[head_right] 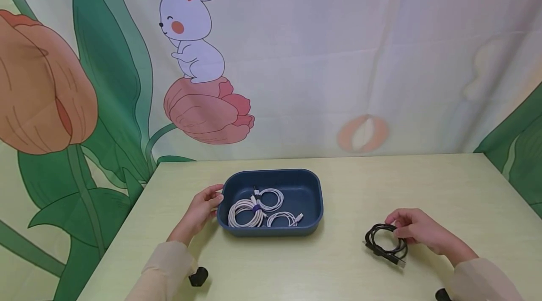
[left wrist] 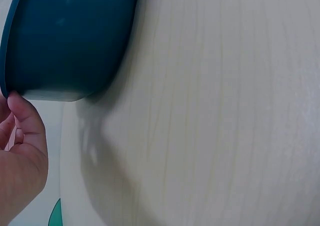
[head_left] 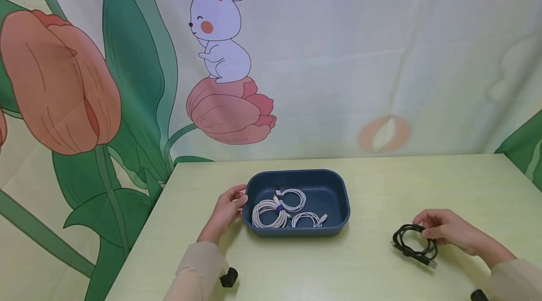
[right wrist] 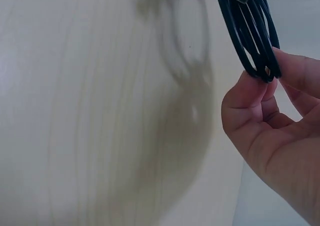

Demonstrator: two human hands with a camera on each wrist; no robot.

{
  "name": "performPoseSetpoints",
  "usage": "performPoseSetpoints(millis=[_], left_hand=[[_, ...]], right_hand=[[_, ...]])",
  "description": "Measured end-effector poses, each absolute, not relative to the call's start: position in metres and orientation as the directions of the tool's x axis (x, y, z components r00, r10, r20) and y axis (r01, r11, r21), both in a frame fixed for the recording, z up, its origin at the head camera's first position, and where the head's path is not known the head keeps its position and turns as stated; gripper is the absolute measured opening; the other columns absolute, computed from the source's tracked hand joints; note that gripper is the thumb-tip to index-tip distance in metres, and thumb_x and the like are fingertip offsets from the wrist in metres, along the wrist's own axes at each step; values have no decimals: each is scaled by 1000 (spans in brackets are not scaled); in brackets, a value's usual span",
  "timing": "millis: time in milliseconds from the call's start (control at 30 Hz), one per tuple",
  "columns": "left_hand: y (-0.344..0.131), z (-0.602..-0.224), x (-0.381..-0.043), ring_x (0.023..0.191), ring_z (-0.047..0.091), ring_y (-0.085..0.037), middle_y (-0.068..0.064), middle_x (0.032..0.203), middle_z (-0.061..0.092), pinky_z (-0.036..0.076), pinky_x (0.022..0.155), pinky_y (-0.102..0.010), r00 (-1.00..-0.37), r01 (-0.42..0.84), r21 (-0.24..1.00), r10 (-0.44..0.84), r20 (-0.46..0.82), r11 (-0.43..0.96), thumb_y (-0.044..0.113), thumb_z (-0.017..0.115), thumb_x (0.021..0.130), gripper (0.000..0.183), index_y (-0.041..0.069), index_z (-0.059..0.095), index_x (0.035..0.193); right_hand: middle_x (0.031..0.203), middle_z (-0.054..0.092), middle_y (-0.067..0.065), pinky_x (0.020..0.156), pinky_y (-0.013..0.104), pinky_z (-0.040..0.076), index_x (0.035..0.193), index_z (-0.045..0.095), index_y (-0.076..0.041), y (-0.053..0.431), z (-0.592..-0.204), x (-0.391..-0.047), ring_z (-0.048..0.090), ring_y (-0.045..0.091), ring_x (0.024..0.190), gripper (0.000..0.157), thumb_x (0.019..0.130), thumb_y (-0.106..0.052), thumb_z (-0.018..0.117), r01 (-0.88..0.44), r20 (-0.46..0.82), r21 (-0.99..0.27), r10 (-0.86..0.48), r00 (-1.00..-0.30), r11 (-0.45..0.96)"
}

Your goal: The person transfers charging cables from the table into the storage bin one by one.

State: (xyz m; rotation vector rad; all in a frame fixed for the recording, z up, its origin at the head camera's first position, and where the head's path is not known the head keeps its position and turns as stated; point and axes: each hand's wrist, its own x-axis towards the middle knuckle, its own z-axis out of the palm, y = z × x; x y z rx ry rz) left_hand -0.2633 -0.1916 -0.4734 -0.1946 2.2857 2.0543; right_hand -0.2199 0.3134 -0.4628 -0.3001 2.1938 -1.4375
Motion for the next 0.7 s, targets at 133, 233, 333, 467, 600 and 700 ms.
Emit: performPoseSetpoints(millis=[133, 233, 333, 467, 600, 700], left_hand=[[-190, -472, -265, 73, 47, -14, -6, 93, 45, 42, 56, -21, -980, -190, 974, -88, -180, 123, 5, 50, 87, 36, 6, 48, 123], [-189, -470, -266, 73, 47, -15, -5, 93, 45, 42, 56, -22, -975, -212, 970, -98, -200, 122, 3, 50, 87, 37, 5, 48, 124], [-189, -469, -266, 74, 47, -16, -4, 92, 45, 42, 56, -23, -972, -223, 967, -101, -211, 122, 4, 50, 88, 37, 5, 47, 124], [-189, -469, -266, 76, 47, -17, -5, 94, 45, 42, 57, -23, -971, -231, 964, -101, -218, 130, 5, 50, 88, 37, 7, 47, 125], [-190, -469, -266, 77, 47, -17, -6, 95, 45, 42, 57, -22, -970, -233, 963, -101, -220, 134, 5, 50, 88, 37, 8, 47, 125], [-189, -469, -266, 78, 47, -17, -6, 96, 45, 42, 58, -22, -969, -237, 962, -104, -224, 137, 5, 50, 88, 37, 8, 47, 125]], right_hand=[[77, 44, 0, 55, 26, 44, 105, 49, 6, 313, -463, -220, 46, 8, 67, 27, 81, -5, 54, 78, -269, -907, -426, -864, 414], [78, 45, 0, 56, 26, 44, 107, 47, 8, 311, -463, -220, 45, 8, 66, 29, 81, -5, 54, 84, -269, -907, -411, -871, 414], [80, 45, 0, 57, 27, 44, 109, 45, 11, 307, -462, -221, 44, 8, 64, 32, 82, -4, 54, 94, -273, -903, -390, -879, 419], [82, 47, 1, 58, 27, 44, 111, 43, 12, 303, -459, -222, 43, 8, 64, 33, 84, -3, 53, 104, -276, -900, -367, -888, 424], [85, 49, 2, 58, 27, 44, 112, 42, 13, 302, -458, -222, 45, 9, 65, 34, 84, -2, 51, 105, -271, -901, -358, -893, 422], [86, 49, 3, 58, 28, 45, 113, 41, 14, 301, -457, -223, 46, 9, 66, 35, 84, -3, 50, 95, -259, -903, -355, -898, 418]])
